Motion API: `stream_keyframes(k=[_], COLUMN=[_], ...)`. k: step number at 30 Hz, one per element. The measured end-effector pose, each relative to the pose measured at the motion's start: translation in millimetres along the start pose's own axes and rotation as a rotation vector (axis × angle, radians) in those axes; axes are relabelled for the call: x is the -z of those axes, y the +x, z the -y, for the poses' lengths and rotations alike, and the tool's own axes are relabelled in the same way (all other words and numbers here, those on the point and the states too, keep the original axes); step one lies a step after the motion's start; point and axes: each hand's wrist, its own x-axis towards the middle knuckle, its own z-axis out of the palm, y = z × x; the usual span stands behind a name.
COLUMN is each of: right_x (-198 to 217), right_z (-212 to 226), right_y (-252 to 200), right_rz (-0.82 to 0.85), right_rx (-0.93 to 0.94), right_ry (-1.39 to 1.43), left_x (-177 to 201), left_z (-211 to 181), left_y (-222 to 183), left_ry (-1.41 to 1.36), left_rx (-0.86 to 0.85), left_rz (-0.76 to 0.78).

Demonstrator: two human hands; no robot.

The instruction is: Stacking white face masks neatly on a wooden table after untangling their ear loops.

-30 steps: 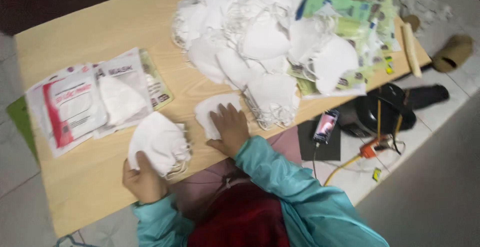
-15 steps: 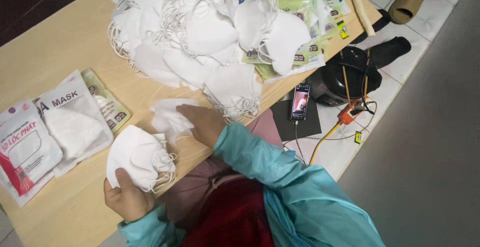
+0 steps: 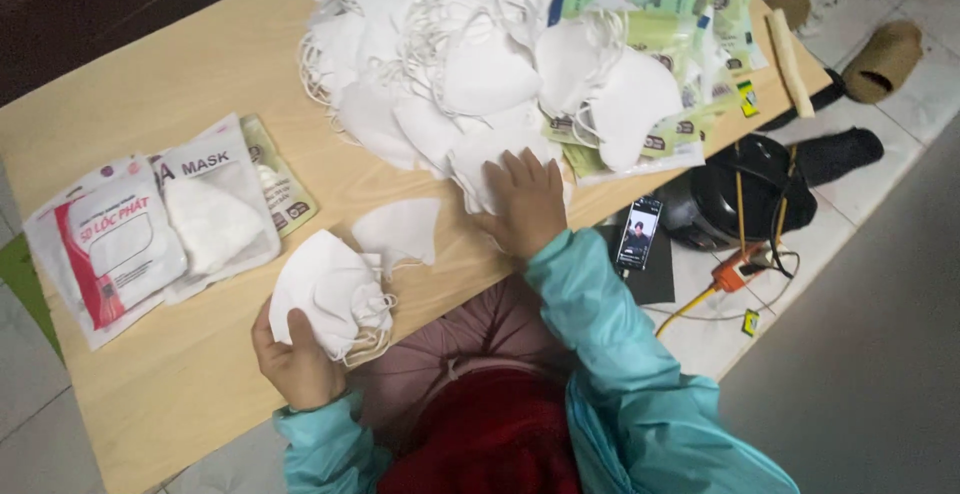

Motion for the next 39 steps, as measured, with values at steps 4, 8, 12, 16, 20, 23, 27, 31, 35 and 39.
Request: stream_keyframes(k=[4, 8, 12, 16, 20, 23, 27, 31, 35, 39], right_x=[-5.4, -71.2, -87.7, -111.1, -82.8, -36.5, -17.6, -33.7, -53.8, 27.2], right_z=[67.3, 106.4, 126.0, 108.6, 98.5, 103.4, 114.9, 114.1, 87.3, 50.2], right_y=[18.8, -8.2, -7.1, -6.5, -8.2, -8.9, -15.7, -27.7, -29.5, 8.4], right_rz=[-0.083, 0.130, 0.308, 0.264, 0.046, -0.091, -0.211, -0.013, 0.007, 0.167], right_rx=[-0.020, 0.268, 0.118, 0.239, 0.108, 0.189, 0.407, 0.427, 0.355, 0.126], right_ry=[0.206, 0.460, 0.191, 0.162, 0.602, 0.766, 0.471, 0.248, 0.359, 0.103], left_x=[15.3, 29.5, 45.8, 48.5, 38.7, 26.6, -23.8, -49.4, -51.5, -69.9], left_z=[-10.2, -2.8, 10.1, 11.2, 11.8, 18.8, -10.5, 8.8, 54.2, 63.7], left_y=[2.3, 3.9, 13.5, 12.9, 12.8, 10.5, -1.4, 2.9, 10.2, 18.1], left_ry=[0.182, 0.157, 0.042, 0.082, 0.092, 0.148, 0.041, 0.074, 0.220, 0.267], left_rx=[-0.096, -0.027, 0.093, 0.096, 0.113, 0.140, 0.426, 0.444, 0.077, -0.262], left_rz=[0.018, -0.032, -0.079, -0.066, -0.064, -0.002, 0.126, 0.106, 0.317, 0.382])
